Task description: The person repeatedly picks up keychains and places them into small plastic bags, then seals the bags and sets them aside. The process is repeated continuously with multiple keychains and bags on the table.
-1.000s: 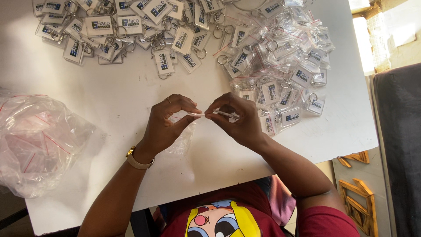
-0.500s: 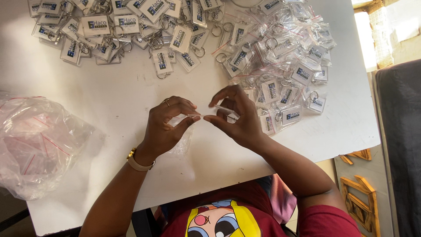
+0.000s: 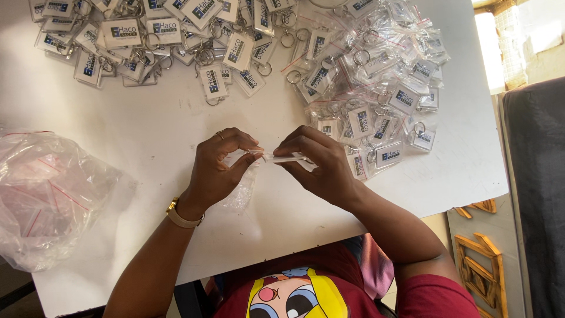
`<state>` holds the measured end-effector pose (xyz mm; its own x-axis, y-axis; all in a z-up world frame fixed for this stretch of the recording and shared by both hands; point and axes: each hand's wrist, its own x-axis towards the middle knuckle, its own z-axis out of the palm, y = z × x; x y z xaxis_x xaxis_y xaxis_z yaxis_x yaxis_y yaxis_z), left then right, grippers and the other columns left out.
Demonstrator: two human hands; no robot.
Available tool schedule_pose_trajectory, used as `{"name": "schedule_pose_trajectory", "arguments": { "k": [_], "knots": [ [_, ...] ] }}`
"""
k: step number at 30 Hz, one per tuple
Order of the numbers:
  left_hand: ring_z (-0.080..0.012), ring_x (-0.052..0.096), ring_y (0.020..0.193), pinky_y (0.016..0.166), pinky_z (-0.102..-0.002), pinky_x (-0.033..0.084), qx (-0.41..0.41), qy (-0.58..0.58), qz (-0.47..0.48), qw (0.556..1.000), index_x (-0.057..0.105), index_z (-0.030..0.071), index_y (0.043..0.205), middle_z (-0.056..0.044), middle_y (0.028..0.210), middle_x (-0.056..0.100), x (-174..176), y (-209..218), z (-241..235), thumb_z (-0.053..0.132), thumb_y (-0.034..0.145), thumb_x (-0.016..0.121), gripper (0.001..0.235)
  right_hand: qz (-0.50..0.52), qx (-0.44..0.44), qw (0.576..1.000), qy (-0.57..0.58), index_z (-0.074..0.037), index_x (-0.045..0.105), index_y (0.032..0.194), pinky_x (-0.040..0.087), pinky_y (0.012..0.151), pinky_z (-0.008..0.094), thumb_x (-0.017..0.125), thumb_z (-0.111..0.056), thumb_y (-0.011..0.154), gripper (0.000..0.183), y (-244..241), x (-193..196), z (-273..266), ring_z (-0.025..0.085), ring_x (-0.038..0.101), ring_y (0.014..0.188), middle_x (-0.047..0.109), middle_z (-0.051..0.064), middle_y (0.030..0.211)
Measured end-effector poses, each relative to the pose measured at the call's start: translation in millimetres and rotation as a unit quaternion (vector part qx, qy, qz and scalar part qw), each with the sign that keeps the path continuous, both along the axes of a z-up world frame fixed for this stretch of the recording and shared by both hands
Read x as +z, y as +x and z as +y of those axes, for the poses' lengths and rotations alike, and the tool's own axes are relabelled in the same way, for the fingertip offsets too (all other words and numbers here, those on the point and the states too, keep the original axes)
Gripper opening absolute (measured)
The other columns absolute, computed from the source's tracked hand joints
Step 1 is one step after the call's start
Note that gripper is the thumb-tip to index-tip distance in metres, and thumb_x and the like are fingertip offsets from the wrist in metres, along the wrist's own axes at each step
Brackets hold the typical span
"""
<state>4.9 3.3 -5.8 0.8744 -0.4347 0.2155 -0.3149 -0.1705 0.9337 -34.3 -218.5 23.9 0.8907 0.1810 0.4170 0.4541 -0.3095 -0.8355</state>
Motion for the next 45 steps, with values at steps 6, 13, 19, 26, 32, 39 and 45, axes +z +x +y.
{"name": "schedule_pose_trajectory", "arguments": {
  "k": [6,13,19,26,32,39,45],
  "knots": [
    [-0.0323,0.075,0.091,0.087,-0.040,0.056,-0.015,-0.003,-0.005,1.000,0.075,0.007,0.087,-0.012,0.087,0.074,0.3,-2.0,-1.2,0.005,0.092,0.077,0.006,0.003,-0.001,1.000,-0.002,-0.006,0.076,0.093,0.057,0.068,0.038,0.080,0.000,0.088,0.009,1.8,-3.8,1.8,0.032,0.073,0.078,0.073,0.012,0.085],
    [-0.0332,0.075,0.088,0.084,-0.041,0.056,-0.011,0.010,-0.009,1.000,0.073,0.007,0.087,-0.012,0.087,0.073,2.7,-4.7,-0.9,0.004,0.091,0.077,0.006,-0.016,-0.001,1.000,0.011,-0.006,0.076,0.094,0.057,0.071,0.040,0.080,-0.001,0.089,0.009,0.3,-4.8,3.8,0.033,0.072,0.079,0.071,0.012,0.085],
    [-0.0326,0.075,0.087,0.083,-0.039,0.057,-0.008,0.006,-0.019,1.000,0.073,0.007,0.088,-0.011,0.086,0.073,0.5,-5.8,0.0,0.005,0.091,0.078,0.007,-0.038,-0.001,0.999,-0.002,-0.005,0.075,0.093,0.058,0.071,0.041,0.081,-0.002,0.088,0.008,-0.5,-7.1,4.9,0.035,0.072,0.078,0.071,0.013,0.085],
    [-0.0295,0.076,0.087,0.083,-0.037,0.057,0.000,0.016,-0.022,1.000,0.076,0.009,0.088,-0.009,0.085,0.074,4.3,-5.4,-4.8,0.006,0.092,0.078,0.005,-0.027,-0.005,0.999,-0.037,-0.006,0.075,0.094,0.057,0.069,0.040,0.080,-0.005,0.090,0.007,3.0,-5.8,-0.6,0.033,0.071,0.075,0.072,0.012,0.086],
    [-0.0290,0.076,0.089,0.085,-0.041,0.057,0.016,-0.004,-0.037,0.999,0.077,0.008,0.091,-0.009,0.087,0.075,7.4,-8.2,-8.8,0.008,0.093,0.078,0.002,0.011,0.004,0.998,-0.054,-0.005,0.070,0.100,0.055,0.065,0.047,0.076,-0.015,0.093,0.014,6.7,-12.8,-5.9,0.040,0.067,0.072,0.068,0.017,0.085],
    [-0.0267,0.075,0.091,0.091,-0.039,0.055,0.046,-0.030,-0.058,0.997,0.078,0.007,0.089,-0.009,0.088,0.076,16.1,-13.4,-12.9,0.011,0.096,0.076,0.008,0.085,0.056,0.985,-0.142,-0.003,0.050,0.113,0.052,0.070,0.064,0.063,-0.022,0.102,0.025,6.5,-10.4,-15.0,0.056,0.066,0.081,0.067,0.029,0.091],
    [-0.0244,0.076,0.090,0.091,-0.037,0.055,0.044,0.003,-0.047,0.998,0.079,0.010,0.088,-0.006,0.086,0.076,32.6,-15.1,-13.9,0.013,0.093,0.079,0.006,0.065,0.072,0.977,-0.192,-0.010,0.058,0.124,0.056,0.070,0.059,0.062,-0.028,0.102,0.029,4.0,-21.1,-9.6,0.050,0.070,0.081,0.072,0.019,0.096]
  ]
}}
